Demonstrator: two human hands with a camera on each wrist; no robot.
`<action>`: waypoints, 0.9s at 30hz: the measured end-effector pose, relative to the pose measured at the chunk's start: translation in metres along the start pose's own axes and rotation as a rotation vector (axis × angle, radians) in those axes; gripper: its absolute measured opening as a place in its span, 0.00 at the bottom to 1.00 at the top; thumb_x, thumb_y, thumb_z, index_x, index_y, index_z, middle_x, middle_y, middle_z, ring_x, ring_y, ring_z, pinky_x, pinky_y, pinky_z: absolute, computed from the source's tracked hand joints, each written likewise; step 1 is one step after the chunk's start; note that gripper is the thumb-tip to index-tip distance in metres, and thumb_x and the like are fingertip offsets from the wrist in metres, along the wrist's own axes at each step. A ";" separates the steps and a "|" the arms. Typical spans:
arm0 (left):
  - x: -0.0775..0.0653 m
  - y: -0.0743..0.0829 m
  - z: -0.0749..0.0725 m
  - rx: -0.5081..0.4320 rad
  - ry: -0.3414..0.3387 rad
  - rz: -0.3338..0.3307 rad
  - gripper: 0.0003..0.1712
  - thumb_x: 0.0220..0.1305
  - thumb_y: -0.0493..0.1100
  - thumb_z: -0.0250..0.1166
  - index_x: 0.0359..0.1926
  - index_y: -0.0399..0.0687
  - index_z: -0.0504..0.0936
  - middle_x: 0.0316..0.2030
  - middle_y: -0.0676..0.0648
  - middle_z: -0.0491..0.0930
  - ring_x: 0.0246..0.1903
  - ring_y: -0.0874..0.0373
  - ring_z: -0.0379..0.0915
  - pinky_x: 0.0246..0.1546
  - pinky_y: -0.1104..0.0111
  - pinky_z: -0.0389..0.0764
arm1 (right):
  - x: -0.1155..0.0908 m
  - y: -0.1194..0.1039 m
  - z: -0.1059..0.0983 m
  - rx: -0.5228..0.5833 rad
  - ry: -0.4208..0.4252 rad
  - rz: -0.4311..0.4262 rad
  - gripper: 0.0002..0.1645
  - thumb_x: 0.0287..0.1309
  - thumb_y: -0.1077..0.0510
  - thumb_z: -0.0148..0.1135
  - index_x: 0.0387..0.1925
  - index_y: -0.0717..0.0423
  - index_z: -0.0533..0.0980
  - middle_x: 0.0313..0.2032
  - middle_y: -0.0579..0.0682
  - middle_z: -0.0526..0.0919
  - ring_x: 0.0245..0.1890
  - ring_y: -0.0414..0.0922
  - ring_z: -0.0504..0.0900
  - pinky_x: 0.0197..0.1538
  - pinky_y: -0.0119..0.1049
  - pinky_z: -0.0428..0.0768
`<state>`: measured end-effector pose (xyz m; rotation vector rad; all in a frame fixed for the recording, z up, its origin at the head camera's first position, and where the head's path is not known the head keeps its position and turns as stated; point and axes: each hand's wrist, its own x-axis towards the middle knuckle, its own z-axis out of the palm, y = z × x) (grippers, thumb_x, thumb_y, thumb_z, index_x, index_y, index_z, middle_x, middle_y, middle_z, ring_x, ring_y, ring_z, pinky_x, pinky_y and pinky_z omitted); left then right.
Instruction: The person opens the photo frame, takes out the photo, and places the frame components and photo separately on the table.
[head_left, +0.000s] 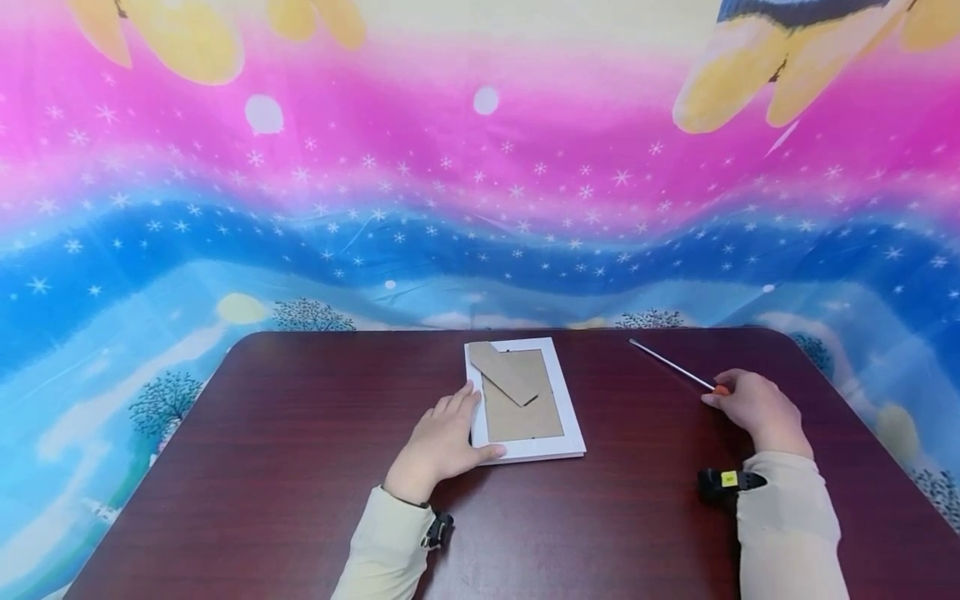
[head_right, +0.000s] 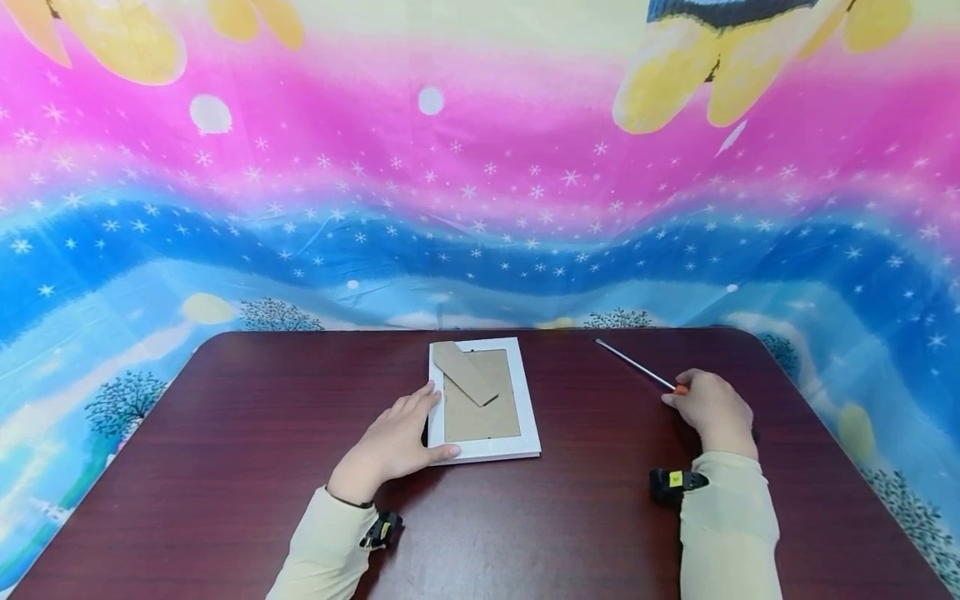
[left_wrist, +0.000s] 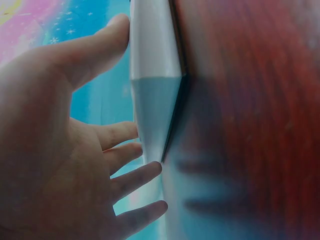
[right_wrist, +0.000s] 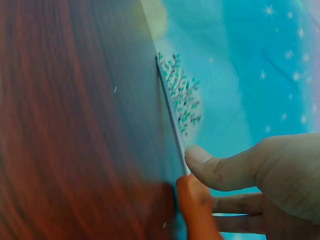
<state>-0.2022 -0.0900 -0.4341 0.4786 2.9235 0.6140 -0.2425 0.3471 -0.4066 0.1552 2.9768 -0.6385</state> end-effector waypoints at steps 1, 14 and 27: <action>0.001 0.000 -0.001 0.002 -0.001 0.005 0.53 0.59 0.67 0.66 0.74 0.40 0.60 0.76 0.43 0.53 0.71 0.42 0.53 0.67 0.47 0.61 | 0.000 -0.003 0.000 -0.007 0.006 -0.003 0.35 0.64 0.52 0.65 0.59 0.76 0.68 0.52 0.76 0.74 0.48 0.71 0.73 0.46 0.68 0.71; 0.008 -0.004 -0.013 0.157 0.044 0.076 0.39 0.68 0.63 0.60 0.68 0.41 0.70 0.68 0.41 0.66 0.67 0.44 0.61 0.63 0.48 0.66 | 0.010 -0.047 0.016 -0.049 0.027 -0.229 0.41 0.66 0.50 0.63 0.68 0.73 0.60 0.62 0.77 0.65 0.61 0.73 0.65 0.57 0.70 0.65; 0.012 -0.020 -0.012 0.395 0.098 0.206 0.31 0.72 0.61 0.56 0.67 0.49 0.72 0.66 0.47 0.69 0.66 0.51 0.63 0.62 0.54 0.68 | 0.005 -0.087 0.052 -0.252 0.222 -0.742 0.30 0.58 0.53 0.71 0.58 0.64 0.76 0.54 0.63 0.80 0.56 0.61 0.77 0.58 0.58 0.73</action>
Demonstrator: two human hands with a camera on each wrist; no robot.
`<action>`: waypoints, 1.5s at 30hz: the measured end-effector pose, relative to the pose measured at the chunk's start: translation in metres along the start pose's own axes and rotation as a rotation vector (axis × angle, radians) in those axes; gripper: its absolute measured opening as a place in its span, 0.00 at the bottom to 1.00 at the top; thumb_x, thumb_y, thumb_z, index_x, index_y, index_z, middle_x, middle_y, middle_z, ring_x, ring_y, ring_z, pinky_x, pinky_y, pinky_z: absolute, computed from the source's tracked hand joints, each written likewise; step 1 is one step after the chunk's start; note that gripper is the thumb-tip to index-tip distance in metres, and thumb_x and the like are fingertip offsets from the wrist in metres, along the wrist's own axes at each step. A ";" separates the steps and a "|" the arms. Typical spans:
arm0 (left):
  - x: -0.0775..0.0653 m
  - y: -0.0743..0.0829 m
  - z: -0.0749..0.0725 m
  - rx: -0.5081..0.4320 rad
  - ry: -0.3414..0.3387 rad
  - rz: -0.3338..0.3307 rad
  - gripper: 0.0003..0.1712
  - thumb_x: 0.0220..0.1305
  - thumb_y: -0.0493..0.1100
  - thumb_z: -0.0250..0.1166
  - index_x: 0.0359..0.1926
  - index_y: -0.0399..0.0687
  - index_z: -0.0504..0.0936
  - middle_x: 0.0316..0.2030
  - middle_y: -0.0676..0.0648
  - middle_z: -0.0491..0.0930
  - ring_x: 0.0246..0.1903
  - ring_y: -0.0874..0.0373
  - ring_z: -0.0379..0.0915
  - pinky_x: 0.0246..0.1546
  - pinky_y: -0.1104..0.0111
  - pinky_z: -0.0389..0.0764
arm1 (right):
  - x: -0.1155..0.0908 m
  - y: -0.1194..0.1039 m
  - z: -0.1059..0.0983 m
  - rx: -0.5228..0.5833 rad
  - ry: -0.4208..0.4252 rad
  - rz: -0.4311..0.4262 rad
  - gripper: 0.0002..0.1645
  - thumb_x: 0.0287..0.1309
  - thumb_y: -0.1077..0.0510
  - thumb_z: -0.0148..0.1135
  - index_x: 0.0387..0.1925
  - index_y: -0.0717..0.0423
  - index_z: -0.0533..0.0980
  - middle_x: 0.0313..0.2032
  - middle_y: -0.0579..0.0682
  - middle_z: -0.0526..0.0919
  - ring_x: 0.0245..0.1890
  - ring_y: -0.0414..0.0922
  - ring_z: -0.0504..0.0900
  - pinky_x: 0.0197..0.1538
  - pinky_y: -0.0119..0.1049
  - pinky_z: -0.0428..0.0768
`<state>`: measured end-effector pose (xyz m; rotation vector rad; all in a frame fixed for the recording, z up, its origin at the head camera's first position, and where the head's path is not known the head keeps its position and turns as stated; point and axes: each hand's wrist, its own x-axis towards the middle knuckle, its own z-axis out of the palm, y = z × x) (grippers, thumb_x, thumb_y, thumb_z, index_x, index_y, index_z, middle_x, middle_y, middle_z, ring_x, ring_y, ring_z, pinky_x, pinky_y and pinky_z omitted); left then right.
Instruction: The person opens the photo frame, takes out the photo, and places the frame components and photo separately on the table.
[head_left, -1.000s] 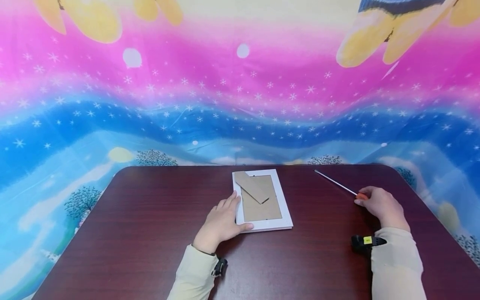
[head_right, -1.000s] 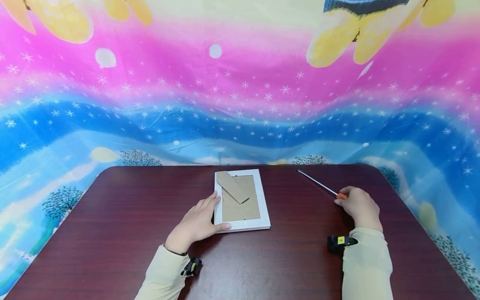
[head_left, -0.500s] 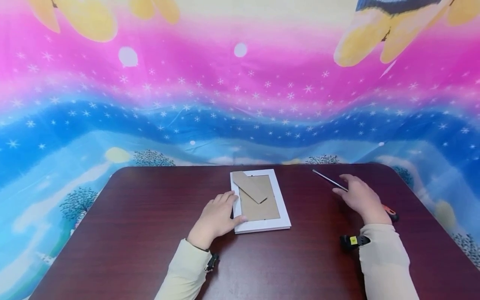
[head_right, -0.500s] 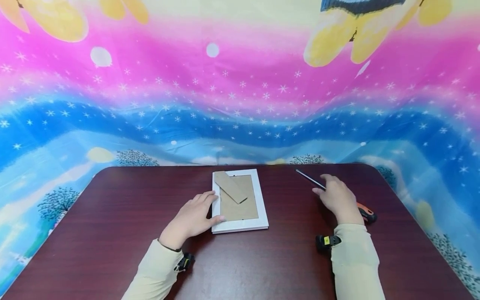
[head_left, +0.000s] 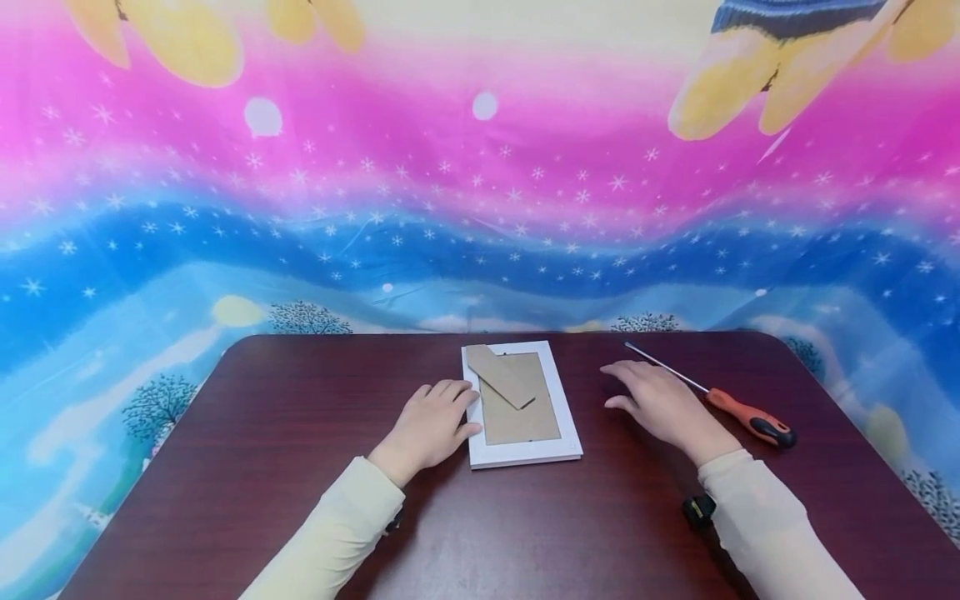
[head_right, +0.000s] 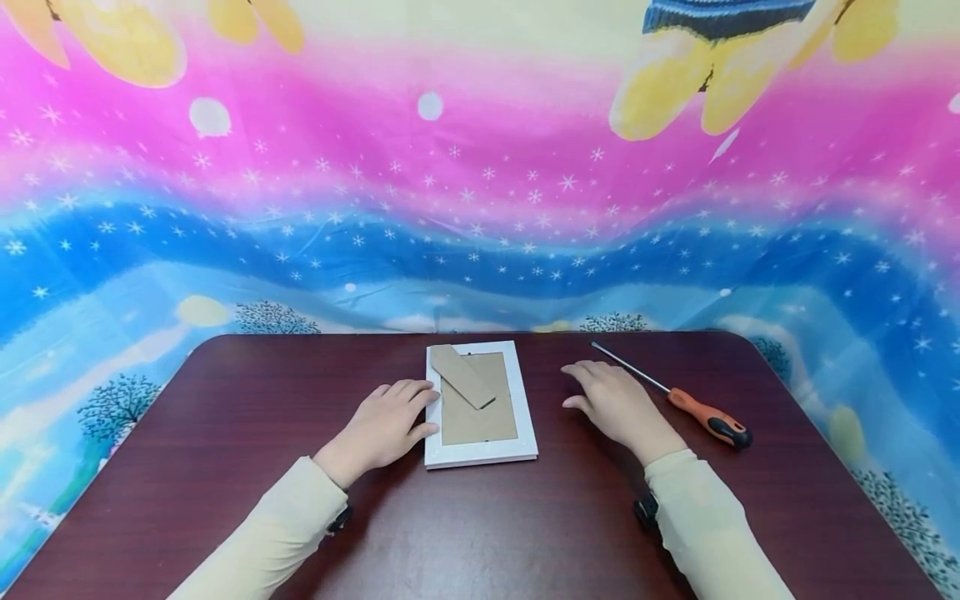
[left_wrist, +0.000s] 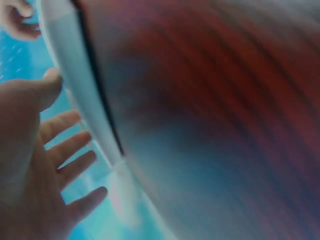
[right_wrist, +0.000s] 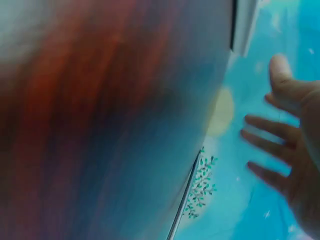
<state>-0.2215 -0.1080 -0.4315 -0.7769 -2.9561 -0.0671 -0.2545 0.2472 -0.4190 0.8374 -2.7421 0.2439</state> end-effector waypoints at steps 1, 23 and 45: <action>0.000 -0.002 0.001 0.010 0.009 0.015 0.30 0.72 0.60 0.55 0.67 0.50 0.72 0.66 0.47 0.69 0.66 0.51 0.63 0.62 0.54 0.68 | 0.000 -0.002 0.001 -0.010 0.022 -0.043 0.30 0.57 0.53 0.72 0.57 0.63 0.77 0.53 0.62 0.81 0.55 0.60 0.78 0.58 0.56 0.74; -0.013 -0.017 -0.007 -0.015 -0.075 0.293 0.51 0.47 0.70 0.70 0.72 0.60 0.69 0.72 0.51 0.63 0.71 0.52 0.57 0.67 0.53 0.63 | -0.001 -0.061 0.006 -0.016 -0.067 -0.371 0.40 0.40 0.43 0.80 0.55 0.54 0.79 0.52 0.51 0.81 0.51 0.49 0.80 0.54 0.48 0.77; -0.006 -0.002 -0.005 0.016 -0.009 0.331 0.47 0.46 0.61 0.74 0.69 0.55 0.73 0.68 0.49 0.69 0.65 0.54 0.65 0.59 0.57 0.71 | 0.012 -0.065 0.003 -0.112 -0.168 -0.403 0.46 0.27 0.60 0.86 0.56 0.52 0.79 0.55 0.54 0.79 0.51 0.50 0.80 0.53 0.48 0.79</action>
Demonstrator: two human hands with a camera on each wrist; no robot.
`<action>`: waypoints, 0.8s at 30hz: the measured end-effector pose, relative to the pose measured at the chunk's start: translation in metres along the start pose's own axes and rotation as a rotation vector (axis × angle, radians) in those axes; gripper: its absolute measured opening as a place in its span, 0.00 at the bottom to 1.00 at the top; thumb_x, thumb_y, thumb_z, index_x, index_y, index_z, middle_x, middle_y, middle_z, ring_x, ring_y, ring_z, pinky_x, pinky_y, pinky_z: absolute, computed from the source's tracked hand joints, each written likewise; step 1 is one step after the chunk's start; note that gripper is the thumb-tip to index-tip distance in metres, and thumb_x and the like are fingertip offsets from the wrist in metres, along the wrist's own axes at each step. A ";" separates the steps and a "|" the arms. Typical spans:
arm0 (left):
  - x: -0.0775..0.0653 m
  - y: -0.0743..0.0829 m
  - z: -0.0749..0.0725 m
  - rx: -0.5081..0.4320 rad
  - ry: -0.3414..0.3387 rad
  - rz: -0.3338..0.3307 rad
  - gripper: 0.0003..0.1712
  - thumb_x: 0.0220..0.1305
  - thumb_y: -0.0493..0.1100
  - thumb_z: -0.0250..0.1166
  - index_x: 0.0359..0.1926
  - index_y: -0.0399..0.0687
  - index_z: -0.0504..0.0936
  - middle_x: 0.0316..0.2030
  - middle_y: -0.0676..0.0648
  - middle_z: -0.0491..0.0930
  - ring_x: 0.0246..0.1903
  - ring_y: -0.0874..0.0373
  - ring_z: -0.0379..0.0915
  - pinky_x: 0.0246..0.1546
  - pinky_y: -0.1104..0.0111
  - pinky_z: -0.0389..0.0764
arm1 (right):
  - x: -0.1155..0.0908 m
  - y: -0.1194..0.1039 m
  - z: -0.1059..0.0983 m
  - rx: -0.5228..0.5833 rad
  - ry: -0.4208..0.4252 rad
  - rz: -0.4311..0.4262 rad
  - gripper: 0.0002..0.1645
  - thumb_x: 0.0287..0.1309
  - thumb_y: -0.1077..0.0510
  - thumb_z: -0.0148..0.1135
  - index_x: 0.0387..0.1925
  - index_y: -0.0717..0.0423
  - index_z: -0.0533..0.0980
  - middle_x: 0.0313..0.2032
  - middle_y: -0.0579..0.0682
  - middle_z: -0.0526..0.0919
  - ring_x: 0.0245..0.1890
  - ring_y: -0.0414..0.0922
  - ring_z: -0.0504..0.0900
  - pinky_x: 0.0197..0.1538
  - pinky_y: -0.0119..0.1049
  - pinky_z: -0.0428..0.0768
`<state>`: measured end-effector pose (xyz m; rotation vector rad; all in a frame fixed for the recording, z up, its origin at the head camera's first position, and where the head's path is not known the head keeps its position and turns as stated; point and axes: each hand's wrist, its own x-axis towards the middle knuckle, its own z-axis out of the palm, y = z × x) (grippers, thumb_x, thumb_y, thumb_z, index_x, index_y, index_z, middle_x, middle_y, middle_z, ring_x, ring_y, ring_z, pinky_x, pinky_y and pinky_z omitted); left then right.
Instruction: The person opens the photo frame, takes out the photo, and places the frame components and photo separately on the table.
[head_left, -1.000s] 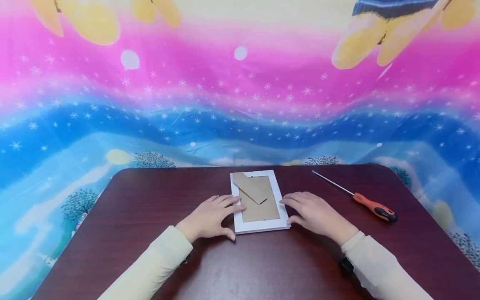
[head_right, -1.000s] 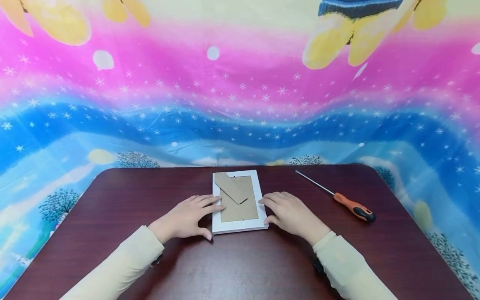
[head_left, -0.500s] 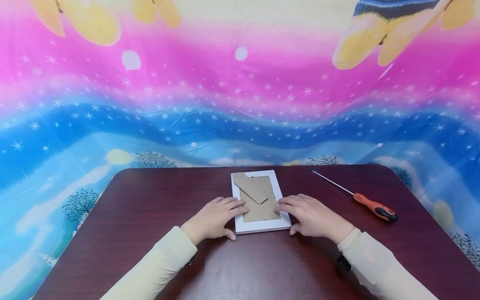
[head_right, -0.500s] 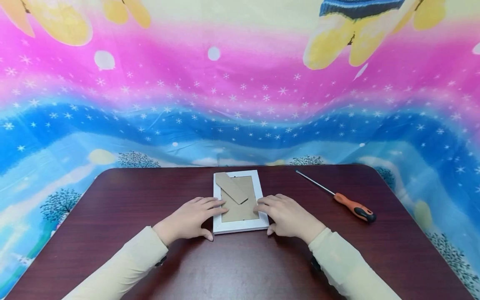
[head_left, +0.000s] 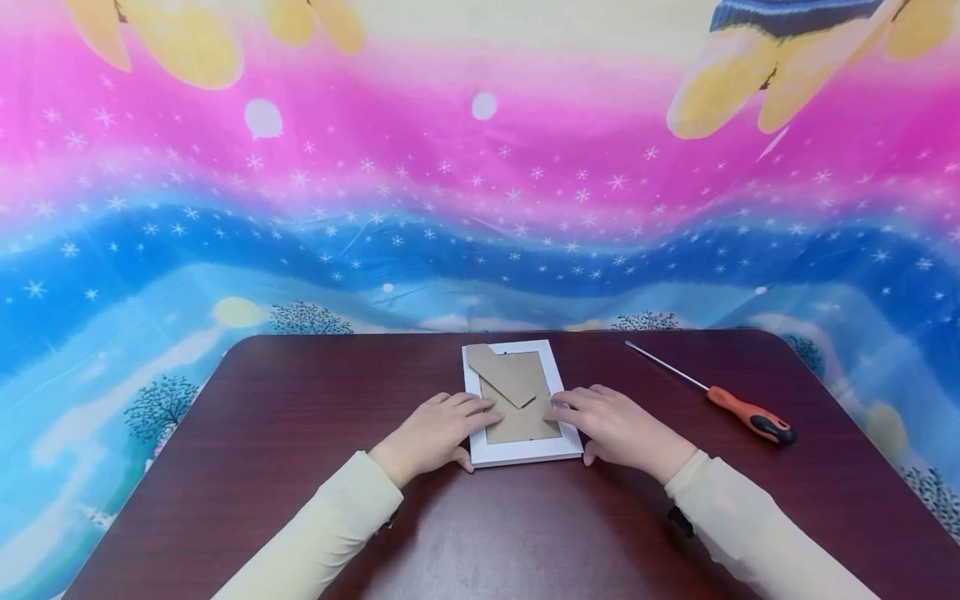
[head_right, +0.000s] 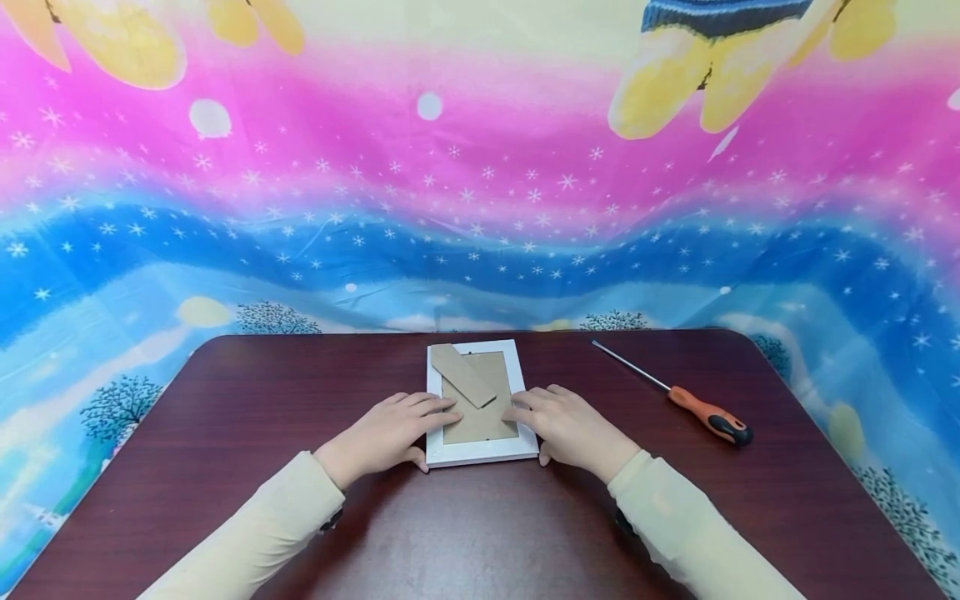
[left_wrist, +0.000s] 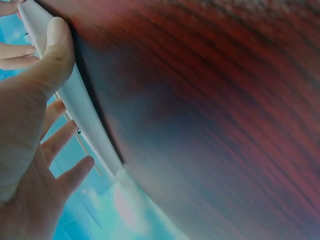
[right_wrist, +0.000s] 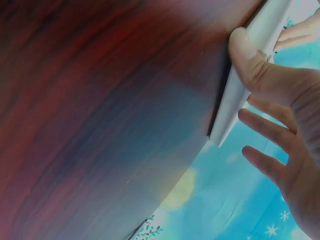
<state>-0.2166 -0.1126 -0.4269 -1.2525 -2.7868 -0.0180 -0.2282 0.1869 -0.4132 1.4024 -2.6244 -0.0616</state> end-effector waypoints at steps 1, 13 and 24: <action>0.000 0.000 0.000 0.002 0.002 0.001 0.48 0.45 0.61 0.75 0.69 0.55 0.73 0.68 0.50 0.70 0.65 0.54 0.65 0.59 0.58 0.72 | 0.001 0.000 0.001 -0.012 0.003 -0.003 0.47 0.26 0.60 0.86 0.57 0.52 0.79 0.56 0.54 0.79 0.51 0.50 0.80 0.53 0.48 0.79; 0.003 0.003 0.000 0.048 -0.002 0.008 0.49 0.42 0.61 0.76 0.68 0.56 0.74 0.67 0.50 0.70 0.63 0.54 0.67 0.58 0.58 0.72 | 0.004 -0.003 0.001 -0.137 0.041 -0.064 0.45 0.26 0.54 0.87 0.55 0.48 0.82 0.53 0.53 0.81 0.49 0.48 0.81 0.51 0.43 0.79; 0.000 -0.003 0.001 0.027 0.036 0.071 0.46 0.44 0.62 0.73 0.67 0.56 0.75 0.66 0.51 0.72 0.63 0.53 0.67 0.59 0.60 0.73 | -0.005 -0.002 0.000 -0.032 0.093 -0.077 0.30 0.38 0.62 0.81 0.49 0.44 0.86 0.50 0.51 0.82 0.47 0.46 0.81 0.48 0.42 0.82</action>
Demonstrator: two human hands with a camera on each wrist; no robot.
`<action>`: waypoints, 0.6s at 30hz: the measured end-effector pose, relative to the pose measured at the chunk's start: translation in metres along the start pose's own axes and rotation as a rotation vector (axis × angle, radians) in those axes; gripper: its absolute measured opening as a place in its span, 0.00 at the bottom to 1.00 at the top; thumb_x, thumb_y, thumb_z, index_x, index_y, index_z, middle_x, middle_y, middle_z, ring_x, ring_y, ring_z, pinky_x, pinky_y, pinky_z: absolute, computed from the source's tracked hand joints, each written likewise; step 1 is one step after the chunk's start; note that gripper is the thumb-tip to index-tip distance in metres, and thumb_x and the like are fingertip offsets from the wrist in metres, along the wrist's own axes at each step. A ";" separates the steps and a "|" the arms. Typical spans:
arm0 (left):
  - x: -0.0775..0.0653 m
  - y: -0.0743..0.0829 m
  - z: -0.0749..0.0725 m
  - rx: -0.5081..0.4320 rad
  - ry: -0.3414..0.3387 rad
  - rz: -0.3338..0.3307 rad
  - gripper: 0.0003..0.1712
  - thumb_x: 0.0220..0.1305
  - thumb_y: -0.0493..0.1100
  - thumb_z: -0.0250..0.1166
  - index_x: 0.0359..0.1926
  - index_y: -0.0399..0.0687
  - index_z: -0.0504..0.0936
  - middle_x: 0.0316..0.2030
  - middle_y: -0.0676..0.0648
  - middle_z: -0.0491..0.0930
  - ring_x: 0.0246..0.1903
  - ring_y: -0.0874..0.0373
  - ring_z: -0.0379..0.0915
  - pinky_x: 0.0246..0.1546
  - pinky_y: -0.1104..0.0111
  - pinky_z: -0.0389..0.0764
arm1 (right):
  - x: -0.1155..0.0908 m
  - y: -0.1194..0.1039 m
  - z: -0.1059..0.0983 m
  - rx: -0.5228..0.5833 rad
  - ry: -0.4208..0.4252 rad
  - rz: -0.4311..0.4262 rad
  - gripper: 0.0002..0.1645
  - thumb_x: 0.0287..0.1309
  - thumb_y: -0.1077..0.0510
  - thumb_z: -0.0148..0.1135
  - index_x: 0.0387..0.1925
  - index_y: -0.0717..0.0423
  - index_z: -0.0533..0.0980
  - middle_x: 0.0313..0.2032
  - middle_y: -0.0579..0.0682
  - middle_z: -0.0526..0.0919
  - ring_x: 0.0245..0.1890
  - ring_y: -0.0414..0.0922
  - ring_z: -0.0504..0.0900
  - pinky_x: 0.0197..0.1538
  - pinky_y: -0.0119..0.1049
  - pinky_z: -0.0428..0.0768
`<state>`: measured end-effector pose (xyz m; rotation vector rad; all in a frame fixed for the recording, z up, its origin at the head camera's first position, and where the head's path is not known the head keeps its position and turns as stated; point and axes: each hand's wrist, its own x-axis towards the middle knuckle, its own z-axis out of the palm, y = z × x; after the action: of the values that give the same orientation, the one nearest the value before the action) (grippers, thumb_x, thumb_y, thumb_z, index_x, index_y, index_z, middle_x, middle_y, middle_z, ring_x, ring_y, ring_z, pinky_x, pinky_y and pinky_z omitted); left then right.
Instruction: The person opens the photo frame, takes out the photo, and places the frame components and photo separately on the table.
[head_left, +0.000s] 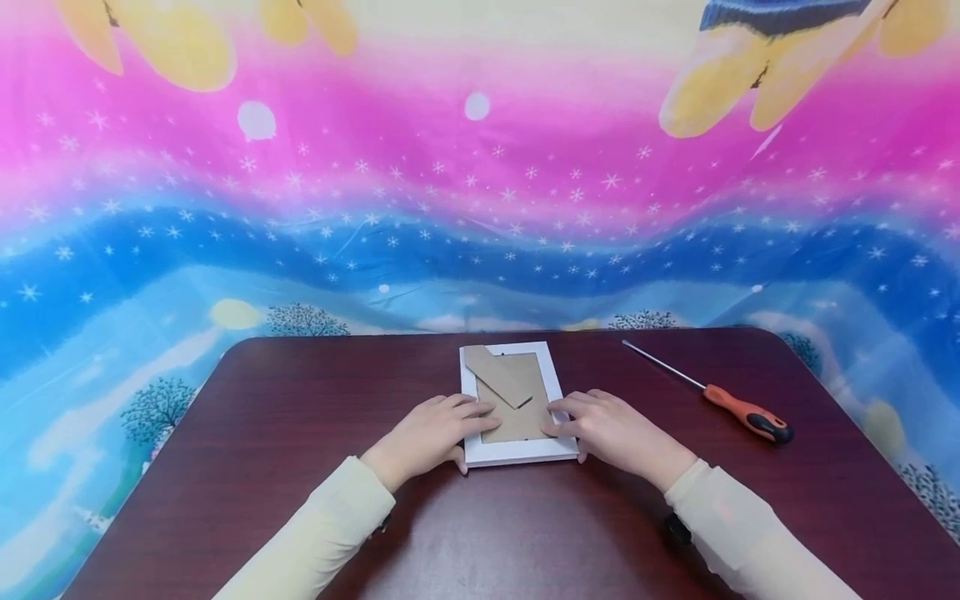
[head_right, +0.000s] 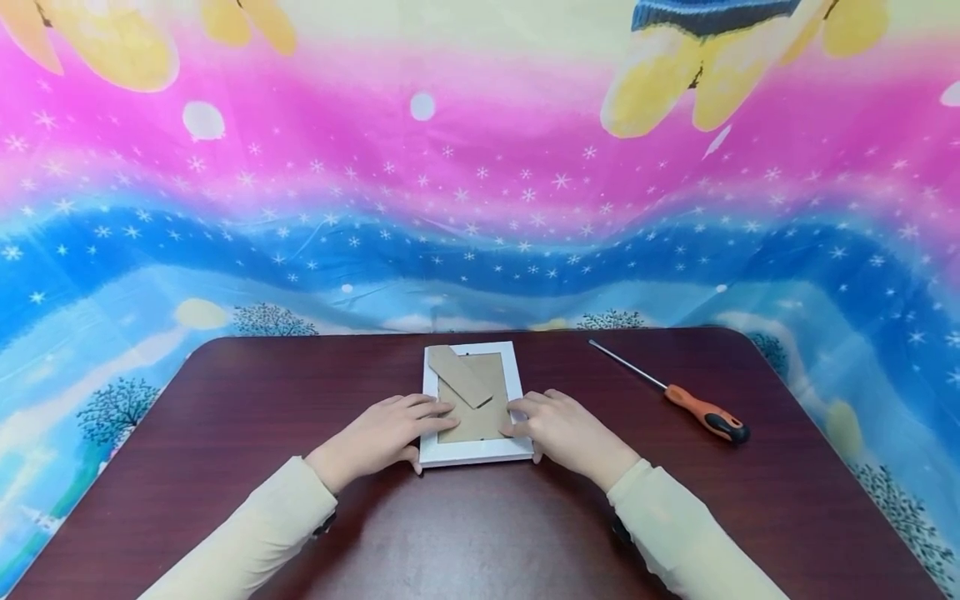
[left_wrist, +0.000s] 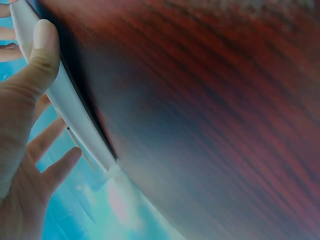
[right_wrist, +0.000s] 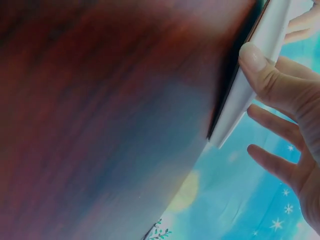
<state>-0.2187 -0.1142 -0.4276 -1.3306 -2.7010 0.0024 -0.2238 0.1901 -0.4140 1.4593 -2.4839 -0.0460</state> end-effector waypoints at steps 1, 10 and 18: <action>-0.001 0.000 0.000 0.000 0.000 0.000 0.46 0.45 0.62 0.72 0.67 0.56 0.75 0.66 0.51 0.71 0.64 0.53 0.67 0.59 0.60 0.73 | -0.001 0.000 0.000 0.014 0.004 0.002 0.30 0.38 0.62 0.81 0.49 0.44 0.86 0.50 0.51 0.82 0.47 0.46 0.81 0.48 0.43 0.82; -0.018 0.004 -0.007 -0.079 0.019 0.007 0.43 0.51 0.62 0.67 0.70 0.58 0.72 0.68 0.53 0.69 0.68 0.54 0.63 0.61 0.56 0.71 | -0.016 -0.006 -0.005 0.109 0.103 -0.005 0.27 0.44 0.58 0.80 0.51 0.42 0.85 0.51 0.49 0.82 0.48 0.45 0.81 0.49 0.43 0.81; -0.030 0.004 -0.011 -0.187 0.107 -0.002 0.37 0.58 0.55 0.67 0.68 0.56 0.73 0.68 0.54 0.70 0.68 0.54 0.63 0.62 0.54 0.70 | -0.026 -0.009 -0.006 0.110 0.231 -0.022 0.33 0.42 0.61 0.79 0.55 0.43 0.83 0.53 0.49 0.80 0.52 0.47 0.78 0.53 0.45 0.77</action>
<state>-0.1959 -0.1363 -0.4204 -1.3331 -2.6667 -0.3189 -0.2031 0.2082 -0.4152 1.4434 -2.3159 0.2458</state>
